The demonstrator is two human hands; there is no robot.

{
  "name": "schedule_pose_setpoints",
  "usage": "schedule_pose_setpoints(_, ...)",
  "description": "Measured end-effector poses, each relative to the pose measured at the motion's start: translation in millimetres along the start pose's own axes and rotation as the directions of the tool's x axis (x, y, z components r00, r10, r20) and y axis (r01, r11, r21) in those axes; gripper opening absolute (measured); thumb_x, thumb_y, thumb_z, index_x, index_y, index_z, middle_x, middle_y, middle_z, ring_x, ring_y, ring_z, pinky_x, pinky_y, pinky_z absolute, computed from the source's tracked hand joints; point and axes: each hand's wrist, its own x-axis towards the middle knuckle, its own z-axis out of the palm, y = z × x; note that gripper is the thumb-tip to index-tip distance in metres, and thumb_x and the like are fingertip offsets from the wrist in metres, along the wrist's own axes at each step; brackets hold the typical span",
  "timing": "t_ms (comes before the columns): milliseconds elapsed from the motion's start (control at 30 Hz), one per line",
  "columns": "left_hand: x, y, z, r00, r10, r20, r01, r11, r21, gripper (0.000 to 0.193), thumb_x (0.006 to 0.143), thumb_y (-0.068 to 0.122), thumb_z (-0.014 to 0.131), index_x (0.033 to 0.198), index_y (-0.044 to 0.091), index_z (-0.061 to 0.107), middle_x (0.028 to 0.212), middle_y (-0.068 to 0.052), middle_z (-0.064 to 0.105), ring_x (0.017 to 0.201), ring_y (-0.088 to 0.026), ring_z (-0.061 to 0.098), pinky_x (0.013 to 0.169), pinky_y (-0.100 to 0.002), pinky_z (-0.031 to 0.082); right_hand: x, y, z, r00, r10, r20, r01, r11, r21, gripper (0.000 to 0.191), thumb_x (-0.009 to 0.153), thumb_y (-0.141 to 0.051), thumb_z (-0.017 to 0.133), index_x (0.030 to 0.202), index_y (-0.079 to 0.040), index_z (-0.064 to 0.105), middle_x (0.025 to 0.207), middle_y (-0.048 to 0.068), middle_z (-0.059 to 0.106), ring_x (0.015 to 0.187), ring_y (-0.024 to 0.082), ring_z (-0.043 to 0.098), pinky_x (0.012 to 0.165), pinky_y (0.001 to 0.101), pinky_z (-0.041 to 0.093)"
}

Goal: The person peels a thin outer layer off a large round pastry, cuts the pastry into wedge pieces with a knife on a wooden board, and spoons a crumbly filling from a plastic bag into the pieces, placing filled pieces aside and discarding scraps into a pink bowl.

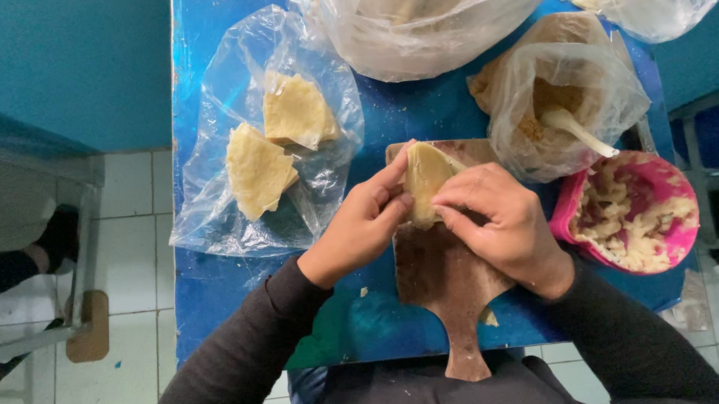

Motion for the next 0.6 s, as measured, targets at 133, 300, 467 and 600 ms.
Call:
schedule_pose_setpoints(133, -0.2, 2.2, -0.6, 0.998, -0.036, -0.048, 0.035, 0.999, -0.023, 0.066, 0.103, -0.001, 0.045, 0.165, 0.008, 0.023, 0.145, -0.002, 0.053, 0.120, -0.007, 0.054, 0.098, -0.024, 0.049, 1.0, 1.8, -0.4, 1.000, -0.016, 0.010, 0.016, 1.000, 0.010, 0.017, 0.085, -0.002, 0.077, 0.102, -0.003, 0.073, 0.104, 0.011, 0.072, 0.099, 0.027, 0.069, 0.086, 0.0352, 0.055)
schedule_pose_setpoints(300, -0.7, 3.6, -0.2, 0.996, -0.041, -0.081, 0.045, 0.998, 0.048, 0.070, 0.102, 0.001, 0.048, 0.168, 0.010, 0.025, 0.120, -0.002, 0.061, 0.099, -0.006, 0.055, 0.087, -0.023, 0.050, -2.7, 7.9, 0.6, 0.999, 0.038, 0.016, -0.039, 0.998, 0.054, 0.014, 0.089, -0.003, 0.075, 0.103, -0.002, 0.074, 0.106, 0.010, 0.073, 0.097, 0.023, 0.071, 0.085, 0.0312, 0.056)
schedule_pose_setpoints(467, -1.9, 3.9, 0.2, 0.992, -0.079, -0.101, 0.093, 0.985, 0.144, 0.073, 0.100, 0.001, 0.047, 0.170, 0.012, 0.027, 0.102, -0.003, 0.056, 0.085, -0.008, 0.049, 0.076, -0.023, 0.046, -8.5, 20.2, 0.4, 0.985, 0.159, 0.060, -0.168, 0.962, 0.216, 0.014, 0.093, -0.004, 0.072, 0.107, -0.002, 0.075, 0.110, 0.009, 0.074, 0.101, 0.017, 0.072, 0.088, 0.0286, 0.056)
schedule_pose_setpoints(600, 0.2, 4.7, 1.0, 0.997, -0.005, -0.071, 0.010, 0.998, 0.063, 0.070, 0.101, 0.001, 0.046, 0.167, 0.008, 0.025, 0.126, -0.003, 0.062, 0.104, -0.006, 0.057, 0.090, -0.022, 0.049, -8.6, 30.2, 0.8, 0.954, 0.277, 0.115, -0.300, 0.874, 0.382, 0.010, 0.097, -0.004, 0.071, 0.105, -0.001, 0.075, 0.107, 0.009, 0.075, 0.102, 0.016, 0.069, 0.092, 0.0275, 0.054)
